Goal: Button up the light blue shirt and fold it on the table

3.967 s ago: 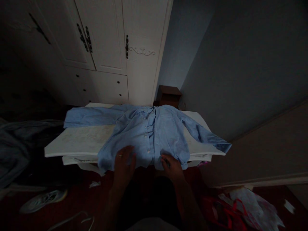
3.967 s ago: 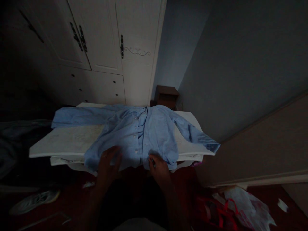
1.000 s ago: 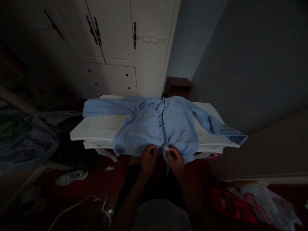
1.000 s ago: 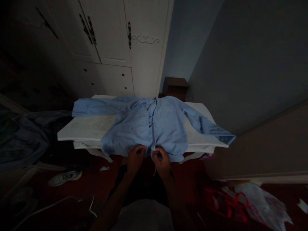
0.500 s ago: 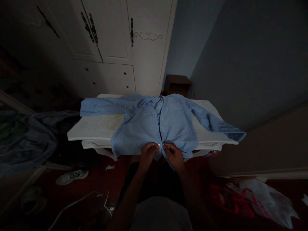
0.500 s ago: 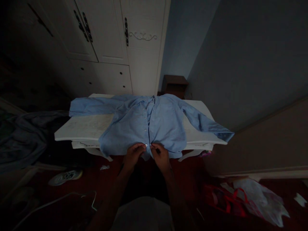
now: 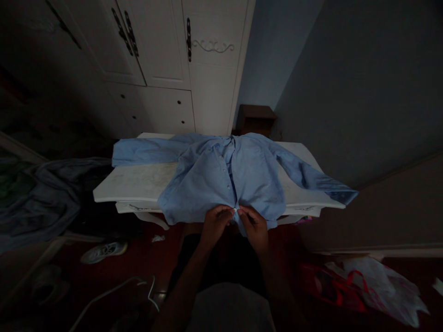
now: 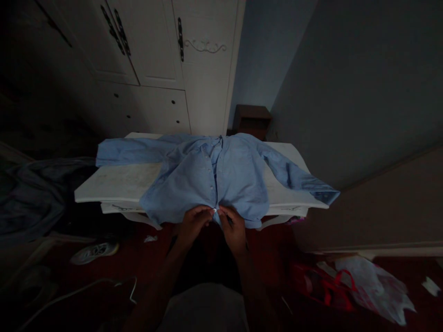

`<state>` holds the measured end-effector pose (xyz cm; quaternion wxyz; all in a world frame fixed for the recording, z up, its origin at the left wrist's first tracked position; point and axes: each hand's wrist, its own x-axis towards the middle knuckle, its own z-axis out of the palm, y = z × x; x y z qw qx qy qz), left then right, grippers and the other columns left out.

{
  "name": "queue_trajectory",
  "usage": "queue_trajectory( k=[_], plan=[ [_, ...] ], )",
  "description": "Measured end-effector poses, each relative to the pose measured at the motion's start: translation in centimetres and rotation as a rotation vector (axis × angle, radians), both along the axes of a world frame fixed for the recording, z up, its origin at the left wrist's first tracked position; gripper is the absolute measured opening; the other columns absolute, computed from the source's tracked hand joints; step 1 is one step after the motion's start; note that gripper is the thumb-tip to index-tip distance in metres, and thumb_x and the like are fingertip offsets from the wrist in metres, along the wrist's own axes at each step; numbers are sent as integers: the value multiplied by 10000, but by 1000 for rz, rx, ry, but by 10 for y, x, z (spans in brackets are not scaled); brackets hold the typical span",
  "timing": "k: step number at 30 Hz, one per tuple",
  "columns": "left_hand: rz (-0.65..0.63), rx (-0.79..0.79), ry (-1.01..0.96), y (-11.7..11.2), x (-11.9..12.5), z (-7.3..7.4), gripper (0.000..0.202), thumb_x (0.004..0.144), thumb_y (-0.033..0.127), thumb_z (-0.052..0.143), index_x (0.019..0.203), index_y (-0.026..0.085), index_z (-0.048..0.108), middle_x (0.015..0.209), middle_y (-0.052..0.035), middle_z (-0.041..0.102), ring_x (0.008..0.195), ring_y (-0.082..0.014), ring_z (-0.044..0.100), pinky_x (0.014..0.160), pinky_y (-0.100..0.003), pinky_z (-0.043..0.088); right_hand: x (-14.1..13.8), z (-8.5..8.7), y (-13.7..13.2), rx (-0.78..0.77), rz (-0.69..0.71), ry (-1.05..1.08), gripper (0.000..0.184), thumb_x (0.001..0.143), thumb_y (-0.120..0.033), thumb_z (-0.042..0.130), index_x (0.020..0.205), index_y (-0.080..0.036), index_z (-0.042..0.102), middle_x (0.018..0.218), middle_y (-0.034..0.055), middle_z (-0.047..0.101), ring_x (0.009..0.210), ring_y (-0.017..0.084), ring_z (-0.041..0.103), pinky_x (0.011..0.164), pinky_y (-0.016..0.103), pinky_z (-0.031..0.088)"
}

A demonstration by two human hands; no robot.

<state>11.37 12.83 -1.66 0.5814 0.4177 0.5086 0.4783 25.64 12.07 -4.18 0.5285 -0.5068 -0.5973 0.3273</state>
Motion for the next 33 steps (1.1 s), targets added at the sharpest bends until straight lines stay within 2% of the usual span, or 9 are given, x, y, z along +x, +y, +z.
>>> queue_trajectory(
  k=[6,13,19,33],
  plan=[
    [29,-30,-14,2,1,-3,265,693,399,687,735,138,700,637,-2,601,564,-104,493,547,-227,394,-5,-5,1,-31,-27,79,191,887,-335,629,961,-208,751,945,55,737,877,192,683,824,330,543],
    [41,-18,2,3,2,-9,260,724,406,690,753,148,711,650,-4,613,602,-116,524,568,-226,412,-4,-3,2,-36,-28,102,189,885,-336,627,955,-216,755,941,47,745,878,192,689,824,332,553],
    [52,-2,36,3,6,-6,278,738,424,684,768,149,715,656,-6,616,607,-118,520,575,-227,413,-1,0,3,-20,-11,112,168,889,-314,623,952,-227,752,924,36,738,867,182,684,812,322,553],
    [55,-66,-38,7,6,-4,260,679,404,694,712,146,694,592,13,558,533,-89,460,521,-214,357,-3,11,-3,80,70,-91,233,936,-237,557,1107,-253,715,1011,51,696,954,182,649,862,329,522]
  ],
)
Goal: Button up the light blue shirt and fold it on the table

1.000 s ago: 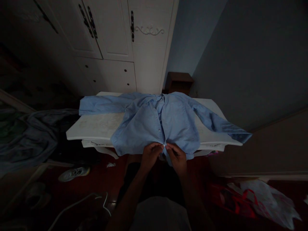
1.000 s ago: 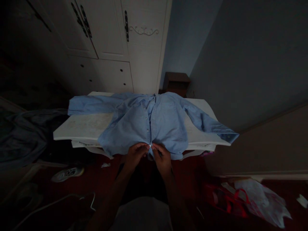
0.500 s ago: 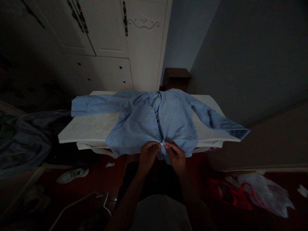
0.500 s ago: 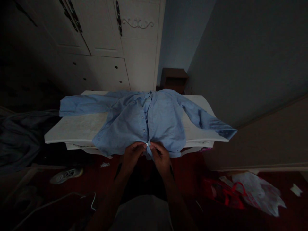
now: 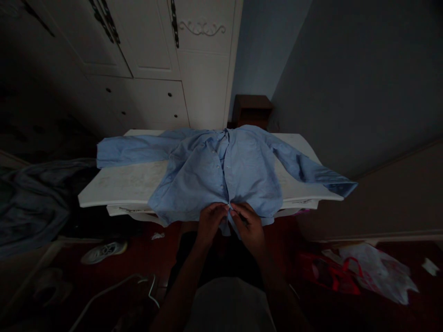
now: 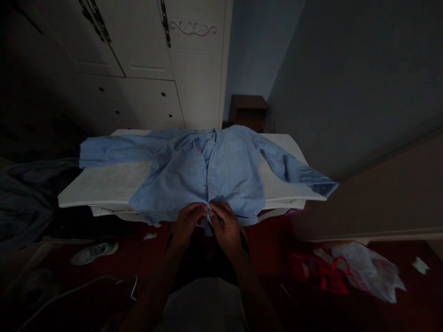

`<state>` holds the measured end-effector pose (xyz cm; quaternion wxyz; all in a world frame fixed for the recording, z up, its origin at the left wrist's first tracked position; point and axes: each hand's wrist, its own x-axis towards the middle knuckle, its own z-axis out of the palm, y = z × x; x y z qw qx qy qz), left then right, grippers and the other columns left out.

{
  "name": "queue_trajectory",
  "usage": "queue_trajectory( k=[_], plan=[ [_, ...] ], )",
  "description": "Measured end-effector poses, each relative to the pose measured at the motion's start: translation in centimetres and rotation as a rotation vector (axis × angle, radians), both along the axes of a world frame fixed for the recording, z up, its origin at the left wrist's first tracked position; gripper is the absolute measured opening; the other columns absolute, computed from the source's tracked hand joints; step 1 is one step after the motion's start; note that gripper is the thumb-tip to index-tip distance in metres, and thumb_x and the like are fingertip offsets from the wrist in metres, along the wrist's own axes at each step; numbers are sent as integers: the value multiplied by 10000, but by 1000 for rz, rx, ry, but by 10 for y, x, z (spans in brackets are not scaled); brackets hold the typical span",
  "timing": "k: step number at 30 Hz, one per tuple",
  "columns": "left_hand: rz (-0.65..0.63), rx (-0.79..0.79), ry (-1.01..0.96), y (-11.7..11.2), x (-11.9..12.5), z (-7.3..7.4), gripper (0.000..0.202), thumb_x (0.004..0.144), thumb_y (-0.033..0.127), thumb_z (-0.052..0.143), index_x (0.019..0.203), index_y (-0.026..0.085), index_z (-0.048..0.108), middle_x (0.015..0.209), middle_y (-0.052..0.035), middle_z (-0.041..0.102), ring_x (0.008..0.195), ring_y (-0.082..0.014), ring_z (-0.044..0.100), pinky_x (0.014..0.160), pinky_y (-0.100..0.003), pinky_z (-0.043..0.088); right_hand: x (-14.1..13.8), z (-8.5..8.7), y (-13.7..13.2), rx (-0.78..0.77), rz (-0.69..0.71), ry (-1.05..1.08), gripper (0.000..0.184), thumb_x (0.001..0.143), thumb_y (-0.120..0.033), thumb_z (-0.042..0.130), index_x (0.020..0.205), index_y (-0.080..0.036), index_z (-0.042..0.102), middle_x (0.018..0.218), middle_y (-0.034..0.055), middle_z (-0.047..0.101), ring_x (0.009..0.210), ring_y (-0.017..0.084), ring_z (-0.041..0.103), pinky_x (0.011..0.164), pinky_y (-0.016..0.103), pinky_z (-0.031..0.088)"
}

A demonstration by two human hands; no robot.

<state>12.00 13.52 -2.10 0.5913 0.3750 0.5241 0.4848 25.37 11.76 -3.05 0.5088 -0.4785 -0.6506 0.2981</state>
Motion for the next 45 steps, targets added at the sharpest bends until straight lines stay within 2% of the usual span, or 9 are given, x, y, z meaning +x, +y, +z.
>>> queue_trajectory(
  k=[11,17,22,27,31,35,40,42,45],
  plan=[
    [26,-35,-58,1,-2,-8,222,674,364,715,738,151,716,615,11,592,541,-90,484,533,-214,376,-2,-1,-2,-2,8,-80,285,951,-267,523,1181,-260,692,1066,76,671,1005,204,632,901,367,534],
    [-27,-115,-301,0,-5,-14,225,641,317,773,776,147,712,694,-3,646,622,-106,566,611,-217,431,-8,-5,-13,18,36,-261,432,960,-251,506,1390,-285,543,1190,98,549,1116,207,583,981,361,518],
    [-86,-149,-490,0,-6,-10,303,583,302,830,800,140,694,787,-30,687,732,-150,635,727,-254,474,-15,-10,-22,55,3,-405,509,971,-257,484,1471,-330,422,1325,111,459,1201,246,532,999,425,517],
    [-110,-147,-526,1,-8,-10,283,562,251,833,753,145,653,733,-8,657,688,-135,611,668,-231,453,-18,-10,-26,85,-9,-489,538,962,-262,489,1483,-358,394,1409,113,421,1255,288,494,983,473,524],
    [-110,-134,-526,2,-9,-11,299,550,255,830,769,149,654,748,-9,657,693,-135,606,671,-231,452,-16,-7,-24,96,7,-505,522,963,-274,496,1476,-322,419,1389,130,453,1246,287,511,976,462,533],
    [-110,-126,-508,2,-10,-13,309,578,301,828,793,154,661,784,-22,666,705,-141,606,675,-240,449,-15,-3,-22,83,21,-465,504,969,-306,498,1469,-322,431,1393,117,478,1248,271,524,996,445,526],
    [-86,-112,-520,4,-11,-18,307,608,306,831,827,148,685,739,-7,653,639,-107,571,653,-226,435,-15,-4,-22,45,34,-328,560,965,-326,515,1504,-271,371,1434,100,501,1323,258,480,1096,466,443],
    [-86,-94,-520,4,-10,-17,298,614,298,825,834,146,694,729,-11,656,650,-116,580,665,-231,438,-15,-5,-21,-10,16,-227,536,955,-337,536,1471,-248,423,1408,103,538,1265,248,540,1063,450,473],
    [-88,-83,-481,2,-8,-12,261,644,302,799,832,150,699,740,-19,666,666,-127,590,689,-244,442,-13,-7,-18,-84,-48,-39,385,963,-331,516,1331,-234,579,1283,99,642,1123,221,638,965,398,538]
  ],
)
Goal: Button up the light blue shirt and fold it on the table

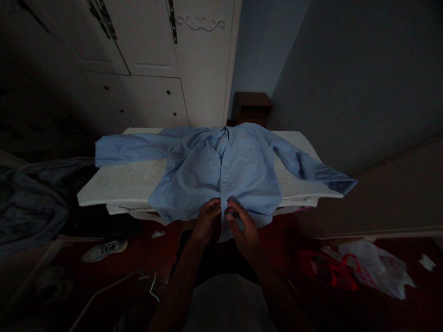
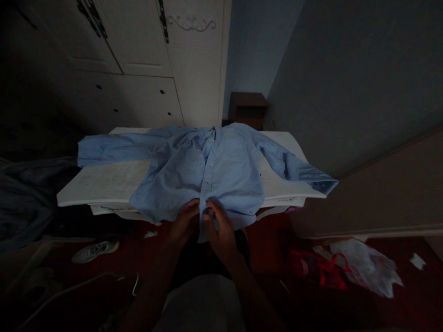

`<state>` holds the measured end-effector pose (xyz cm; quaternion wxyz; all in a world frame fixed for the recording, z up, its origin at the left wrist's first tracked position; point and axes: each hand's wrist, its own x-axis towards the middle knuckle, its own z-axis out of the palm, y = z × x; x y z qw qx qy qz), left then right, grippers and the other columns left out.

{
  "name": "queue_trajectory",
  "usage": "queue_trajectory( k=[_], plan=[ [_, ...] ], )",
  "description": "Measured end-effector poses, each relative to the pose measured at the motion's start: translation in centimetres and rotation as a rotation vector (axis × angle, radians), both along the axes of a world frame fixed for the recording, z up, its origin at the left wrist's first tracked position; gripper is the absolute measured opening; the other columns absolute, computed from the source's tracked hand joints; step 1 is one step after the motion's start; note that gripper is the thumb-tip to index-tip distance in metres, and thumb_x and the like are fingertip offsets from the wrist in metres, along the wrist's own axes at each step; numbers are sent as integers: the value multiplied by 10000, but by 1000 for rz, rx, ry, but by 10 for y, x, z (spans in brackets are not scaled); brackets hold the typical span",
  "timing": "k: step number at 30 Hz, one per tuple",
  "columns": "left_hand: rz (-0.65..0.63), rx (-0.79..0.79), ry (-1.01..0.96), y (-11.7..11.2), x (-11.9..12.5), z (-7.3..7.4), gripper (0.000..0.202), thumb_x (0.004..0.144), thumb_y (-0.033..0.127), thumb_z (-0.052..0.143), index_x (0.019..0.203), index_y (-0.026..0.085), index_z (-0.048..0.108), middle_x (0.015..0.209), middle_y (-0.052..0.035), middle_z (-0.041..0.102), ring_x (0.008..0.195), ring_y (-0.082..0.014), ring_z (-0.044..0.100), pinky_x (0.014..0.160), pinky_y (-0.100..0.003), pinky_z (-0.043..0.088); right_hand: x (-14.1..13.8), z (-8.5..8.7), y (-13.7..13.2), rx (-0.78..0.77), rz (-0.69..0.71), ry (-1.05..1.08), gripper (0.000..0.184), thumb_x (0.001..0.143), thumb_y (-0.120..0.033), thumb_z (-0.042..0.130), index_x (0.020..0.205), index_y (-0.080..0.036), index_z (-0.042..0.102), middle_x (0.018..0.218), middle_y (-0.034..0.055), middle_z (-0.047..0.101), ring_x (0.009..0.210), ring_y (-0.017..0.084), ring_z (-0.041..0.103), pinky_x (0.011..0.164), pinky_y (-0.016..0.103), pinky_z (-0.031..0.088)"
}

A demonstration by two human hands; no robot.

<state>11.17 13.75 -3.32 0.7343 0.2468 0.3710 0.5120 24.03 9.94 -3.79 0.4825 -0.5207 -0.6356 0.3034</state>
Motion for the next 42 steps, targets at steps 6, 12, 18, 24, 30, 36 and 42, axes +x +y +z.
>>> queue_trajectory(
  k=[6,12,18,24,30,36,42],
  plan=[
    [17,65,184,-3,3,4,237,695,362,734,810,162,679,706,3,619,634,-115,532,685,-248,425,4,-8,18,-5,-65,165,247,925,-346,575,1081,-226,725,1082,75,730,1011,217,682,903,382,555],
    [90,172,381,-6,0,13,205,743,378,667,755,174,648,697,8,586,677,-124,509,660,-235,399,4,-7,25,-13,-30,195,248,882,-364,642,1070,-226,726,1032,77,729,944,207,683,853,364,560],
    [66,171,358,-4,-1,14,225,727,383,674,787,167,656,722,2,591,658,-118,487,639,-235,381,13,-6,33,-10,31,142,409,888,-369,641,1283,-262,625,1043,65,715,923,189,675,869,365,548],
    [-66,170,293,7,-10,6,240,694,390,689,771,165,658,656,13,546,623,-115,476,630,-240,378,38,20,61,106,449,-183,363,977,-335,499,1325,-311,599,1015,42,677,938,181,627,869,343,516],
    [-177,170,297,15,-22,3,291,697,408,713,810,147,650,690,14,548,640,-104,489,639,-231,379,46,39,88,327,616,-466,277,974,-322,526,1204,-307,678,975,45,610,876,165,581,784,302,497],
    [-172,174,293,14,-21,0,359,711,483,715,791,149,607,649,25,500,608,-100,471,601,-224,387,41,42,103,548,665,-730,186,961,-280,566,1100,-235,680,1118,65,659,1063,215,520,925,387,363],
    [17,334,555,1,-12,5,249,806,402,635,893,170,622,847,-23,626,786,-153,581,711,-270,466,40,38,106,542,624,-752,120,957,-265,574,1020,-209,660,929,39,680,958,201,523,895,371,319]
  ],
)
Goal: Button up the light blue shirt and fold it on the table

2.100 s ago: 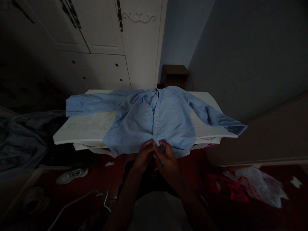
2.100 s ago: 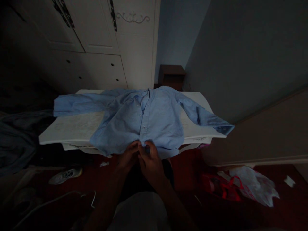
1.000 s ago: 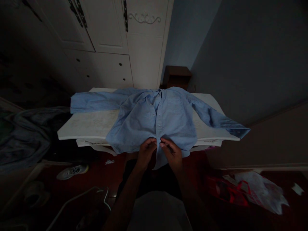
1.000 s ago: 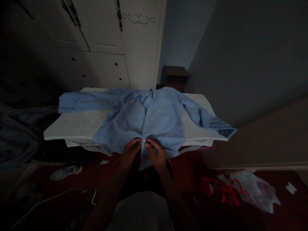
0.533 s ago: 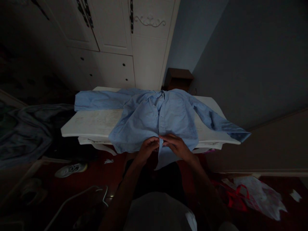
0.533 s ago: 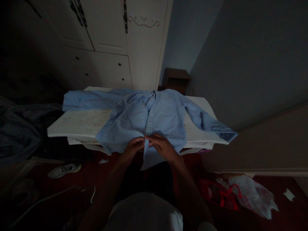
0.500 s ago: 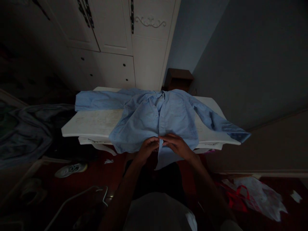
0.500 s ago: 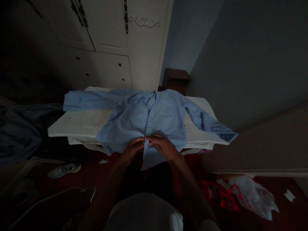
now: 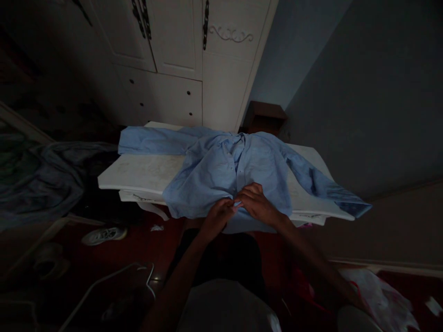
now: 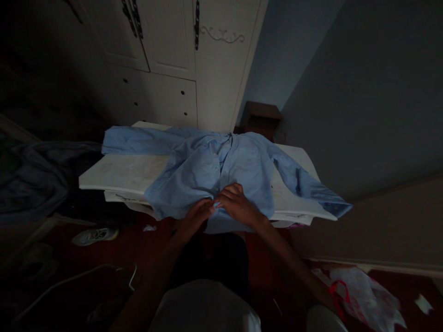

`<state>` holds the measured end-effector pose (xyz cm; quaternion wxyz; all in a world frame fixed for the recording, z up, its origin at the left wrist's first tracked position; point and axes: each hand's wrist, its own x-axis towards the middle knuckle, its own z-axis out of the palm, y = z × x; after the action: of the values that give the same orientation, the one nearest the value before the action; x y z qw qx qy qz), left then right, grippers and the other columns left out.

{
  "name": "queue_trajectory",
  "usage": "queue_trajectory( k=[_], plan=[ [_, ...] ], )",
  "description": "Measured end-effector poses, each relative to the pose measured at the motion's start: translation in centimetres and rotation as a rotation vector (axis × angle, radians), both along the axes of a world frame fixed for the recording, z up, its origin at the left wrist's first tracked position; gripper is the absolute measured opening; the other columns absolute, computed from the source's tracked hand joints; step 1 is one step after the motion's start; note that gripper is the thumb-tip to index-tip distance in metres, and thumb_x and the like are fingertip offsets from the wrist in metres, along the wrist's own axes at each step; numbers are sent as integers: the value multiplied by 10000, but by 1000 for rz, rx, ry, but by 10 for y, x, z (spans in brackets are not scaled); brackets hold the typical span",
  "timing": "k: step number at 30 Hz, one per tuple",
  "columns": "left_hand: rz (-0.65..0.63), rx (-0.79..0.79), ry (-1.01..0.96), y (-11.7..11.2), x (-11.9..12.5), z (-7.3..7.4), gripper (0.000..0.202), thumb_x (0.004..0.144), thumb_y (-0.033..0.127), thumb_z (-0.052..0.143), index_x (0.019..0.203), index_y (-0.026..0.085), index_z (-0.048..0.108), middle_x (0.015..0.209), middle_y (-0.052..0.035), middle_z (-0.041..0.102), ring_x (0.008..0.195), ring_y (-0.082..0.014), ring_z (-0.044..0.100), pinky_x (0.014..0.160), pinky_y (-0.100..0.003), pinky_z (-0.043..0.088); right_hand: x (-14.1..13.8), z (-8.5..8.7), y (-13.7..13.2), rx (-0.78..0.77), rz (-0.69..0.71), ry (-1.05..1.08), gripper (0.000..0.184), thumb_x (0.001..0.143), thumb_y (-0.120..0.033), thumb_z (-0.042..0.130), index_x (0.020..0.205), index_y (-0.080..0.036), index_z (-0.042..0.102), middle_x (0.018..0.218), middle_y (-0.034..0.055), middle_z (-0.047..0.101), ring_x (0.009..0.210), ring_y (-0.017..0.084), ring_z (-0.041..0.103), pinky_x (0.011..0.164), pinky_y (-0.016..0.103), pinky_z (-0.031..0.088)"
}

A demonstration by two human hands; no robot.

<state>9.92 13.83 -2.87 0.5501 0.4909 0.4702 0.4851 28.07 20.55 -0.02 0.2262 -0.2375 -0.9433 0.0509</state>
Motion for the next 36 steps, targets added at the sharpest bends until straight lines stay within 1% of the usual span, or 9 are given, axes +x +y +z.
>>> queue_trajectory(
  k=[3,7,10,13,17,23,26,31,36],
  plan=[
    [179,267,305,-6,7,-6,243,769,277,695,987,184,639,983,-42,669,906,-179,613,822,-316,493,-1,-6,-2,46,-18,28,120,948,-260,584,1025,-200,652,935,49,676,969,211,517,899,371,329],
    [399,565,557,-9,15,-20,124,886,215,604,996,190,655,958,-50,704,907,-177,655,829,-334,529,-3,-12,-6,129,-24,109,146,972,-267,536,1034,-206,653,924,53,675,947,208,516,893,378,339],
    [467,740,667,-9,16,-25,148,919,168,558,1012,190,671,940,-48,722,888,-166,669,807,-320,548,-1,-15,-9,189,-14,190,178,990,-266,493,1028,-205,656,911,54,677,932,204,516,881,376,355],
    [479,853,691,-8,16,-25,167,920,139,554,1017,188,680,906,-42,722,855,-146,670,764,-280,554,3,-18,-9,226,-4,236,184,990,-256,488,1031,-214,662,909,50,680,931,202,521,873,375,366],
    [460,906,688,-6,16,-27,205,923,114,529,1038,194,679,924,-47,716,869,-134,662,772,-262,548,8,-15,-4,193,36,220,151,971,-252,528,1012,-234,673,937,36,700,943,198,543,889,384,364],
    [374,923,742,-1,10,-30,251,928,115,490,1108,190,647,975,-61,708,928,-153,654,800,-290,539,13,0,8,189,153,82,67,938,-207,605,955,-226,667,1044,17,734,968,174,574,911,377,354],
    [347,945,744,1,6,-28,242,927,115,491,1109,185,635,961,-61,708,890,-150,655,770,-285,535,14,6,15,204,209,35,80,942,-180,598,931,-225,663,1012,2,738,986,165,580,919,373,345],
    [334,907,752,1,4,-29,268,935,127,466,1138,198,627,974,-63,705,926,-153,662,791,-291,541,12,15,24,130,274,-18,84,960,-200,577,984,-194,657,926,20,711,913,157,567,868,343,379],
    [315,919,763,0,3,-30,286,927,124,483,1170,195,616,985,-67,705,926,-163,661,778,-298,542,16,11,23,185,265,72,137,932,-179,617,1045,-231,673,919,13,698,916,165,556,841,347,395]
  ],
)
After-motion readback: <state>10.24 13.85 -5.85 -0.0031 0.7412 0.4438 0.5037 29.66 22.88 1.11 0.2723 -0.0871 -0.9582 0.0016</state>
